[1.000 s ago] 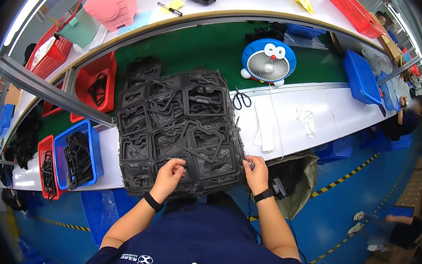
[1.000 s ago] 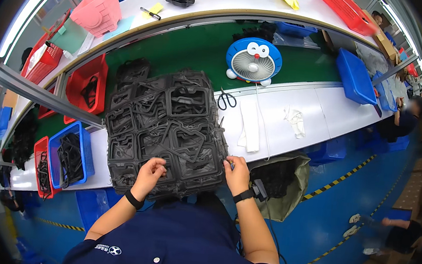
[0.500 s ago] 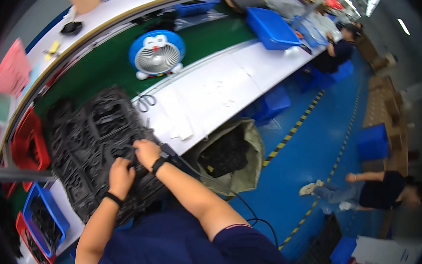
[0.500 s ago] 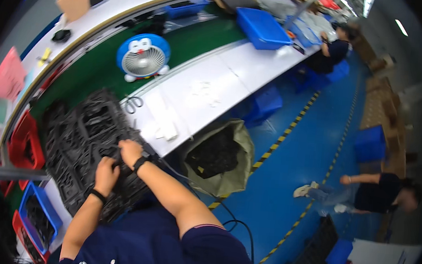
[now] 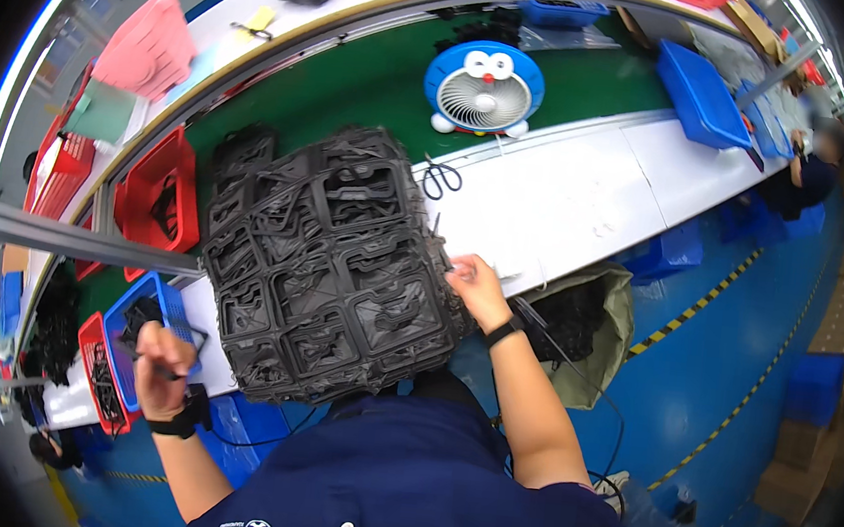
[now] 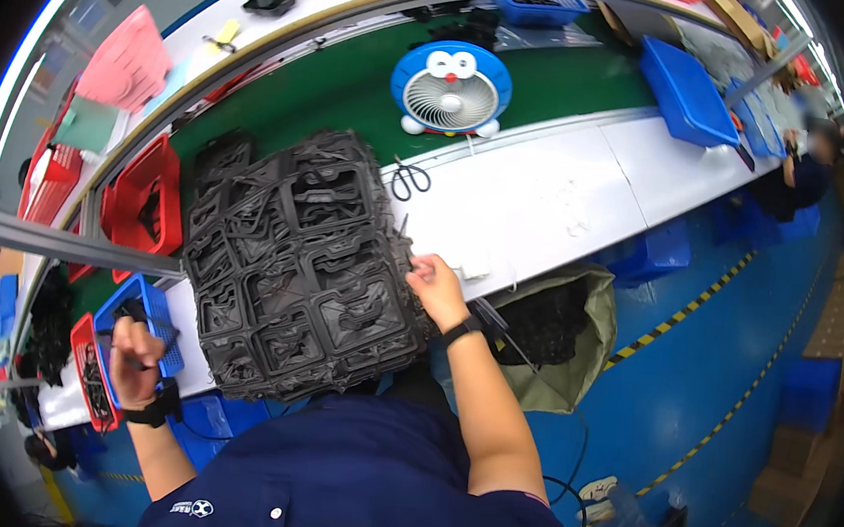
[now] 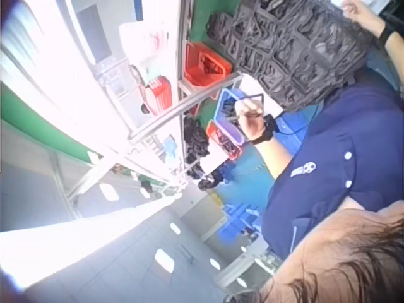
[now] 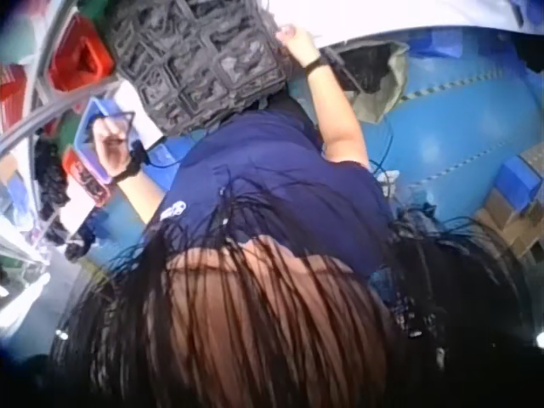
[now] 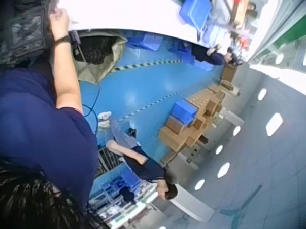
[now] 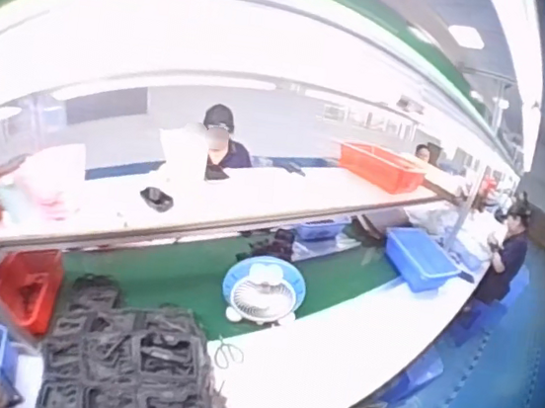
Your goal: Assembling and inspecting black plastic frame components at a factory assembly line workstation.
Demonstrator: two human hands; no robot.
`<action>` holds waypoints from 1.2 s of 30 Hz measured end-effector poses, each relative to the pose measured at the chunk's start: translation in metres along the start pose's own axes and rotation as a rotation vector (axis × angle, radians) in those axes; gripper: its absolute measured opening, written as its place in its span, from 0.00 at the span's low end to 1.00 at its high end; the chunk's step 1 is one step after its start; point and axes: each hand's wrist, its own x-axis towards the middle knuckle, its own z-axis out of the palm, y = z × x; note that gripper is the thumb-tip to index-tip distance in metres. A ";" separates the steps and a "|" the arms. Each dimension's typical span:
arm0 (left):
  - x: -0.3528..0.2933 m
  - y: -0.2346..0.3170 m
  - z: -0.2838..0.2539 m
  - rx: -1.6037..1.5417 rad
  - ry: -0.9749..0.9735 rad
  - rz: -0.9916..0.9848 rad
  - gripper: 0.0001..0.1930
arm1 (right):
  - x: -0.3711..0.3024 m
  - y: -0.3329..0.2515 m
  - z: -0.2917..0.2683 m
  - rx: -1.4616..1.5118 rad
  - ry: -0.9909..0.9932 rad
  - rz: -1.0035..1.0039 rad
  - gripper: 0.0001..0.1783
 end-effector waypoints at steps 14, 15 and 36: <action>0.025 -0.253 0.121 0.089 0.028 -0.817 0.22 | -0.069 -0.032 0.040 -0.299 -0.047 0.060 0.14; 0.027 -0.256 0.124 0.107 0.058 -0.796 0.23 | -0.072 -0.033 0.038 -0.297 -0.054 0.058 0.14; 0.026 -0.242 0.141 0.129 0.002 -0.706 0.08 | -0.100 -0.073 0.027 -0.036 -0.155 0.257 0.05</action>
